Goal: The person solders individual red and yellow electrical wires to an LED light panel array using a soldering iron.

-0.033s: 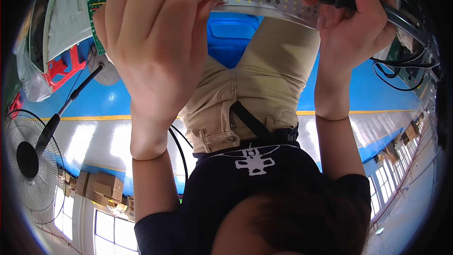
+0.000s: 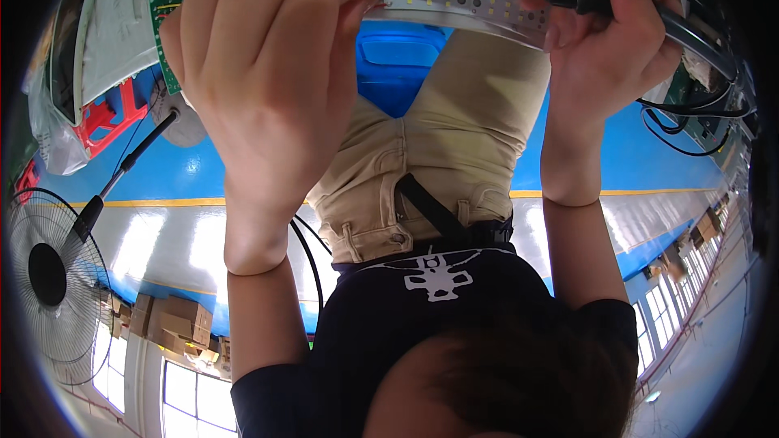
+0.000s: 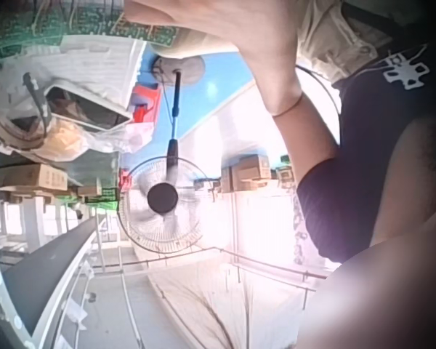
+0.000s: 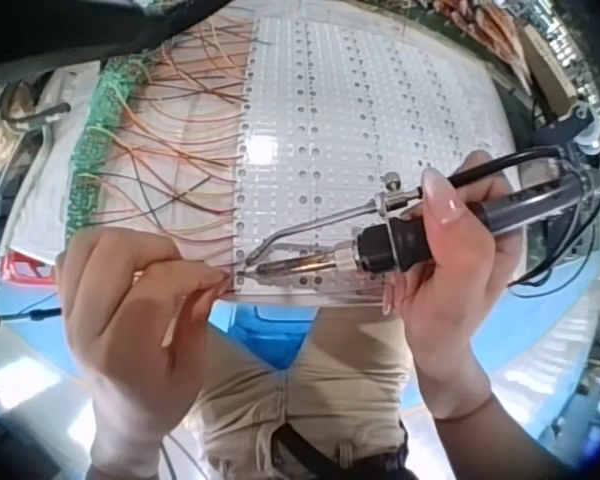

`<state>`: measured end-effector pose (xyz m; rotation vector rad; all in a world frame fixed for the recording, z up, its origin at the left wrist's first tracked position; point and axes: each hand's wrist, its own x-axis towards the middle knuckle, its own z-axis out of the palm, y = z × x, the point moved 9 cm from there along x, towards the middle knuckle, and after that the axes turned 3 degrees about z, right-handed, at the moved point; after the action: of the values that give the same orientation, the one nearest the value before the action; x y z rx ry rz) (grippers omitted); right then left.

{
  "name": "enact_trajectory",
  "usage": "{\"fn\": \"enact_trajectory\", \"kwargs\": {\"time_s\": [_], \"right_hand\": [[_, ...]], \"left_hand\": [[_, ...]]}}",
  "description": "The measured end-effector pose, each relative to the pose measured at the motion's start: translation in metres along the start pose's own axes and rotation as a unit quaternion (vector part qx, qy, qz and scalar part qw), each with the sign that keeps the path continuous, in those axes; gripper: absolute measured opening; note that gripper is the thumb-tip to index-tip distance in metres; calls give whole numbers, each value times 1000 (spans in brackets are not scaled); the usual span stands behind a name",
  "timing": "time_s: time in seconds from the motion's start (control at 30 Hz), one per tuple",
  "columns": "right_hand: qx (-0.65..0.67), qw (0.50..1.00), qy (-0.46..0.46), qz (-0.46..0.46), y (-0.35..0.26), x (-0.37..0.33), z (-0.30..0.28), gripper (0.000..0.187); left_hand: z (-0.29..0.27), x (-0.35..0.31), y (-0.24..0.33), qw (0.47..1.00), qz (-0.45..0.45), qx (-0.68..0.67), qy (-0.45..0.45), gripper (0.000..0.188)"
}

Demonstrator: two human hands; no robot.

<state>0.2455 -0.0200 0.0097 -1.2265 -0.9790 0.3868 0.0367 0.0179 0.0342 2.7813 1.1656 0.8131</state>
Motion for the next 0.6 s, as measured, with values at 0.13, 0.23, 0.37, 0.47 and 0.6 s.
{"fn": "enact_trajectory", "kwargs": {"time_s": [0.13, 0.23, 0.37, 0.47, 0.6], "right_hand": [[-340, 899, 14, -277, -28, -4, 11, 27], [-34, 998, -30, 41, -18, 2, 10, 28], [-137, 988, 39, -61, -22, 0, 6, 28], [-27, 997, 14, 65, -10, 3, 4, 27], [-120, 989, 4, -87, -12, 0, 7, 26]], "left_hand": [[1, 4, 3, 1000, 6, -10, 3, 20], [2, 3, 2, 1000, 6, -9, 2, 20], [1, 2, 1, 1000, 4, -5, -1, 20], [2, 3, 2, 1000, 3, -8, -2, 20], [1, 1, 1, 1000, -2, -5, -4, 20]]}}
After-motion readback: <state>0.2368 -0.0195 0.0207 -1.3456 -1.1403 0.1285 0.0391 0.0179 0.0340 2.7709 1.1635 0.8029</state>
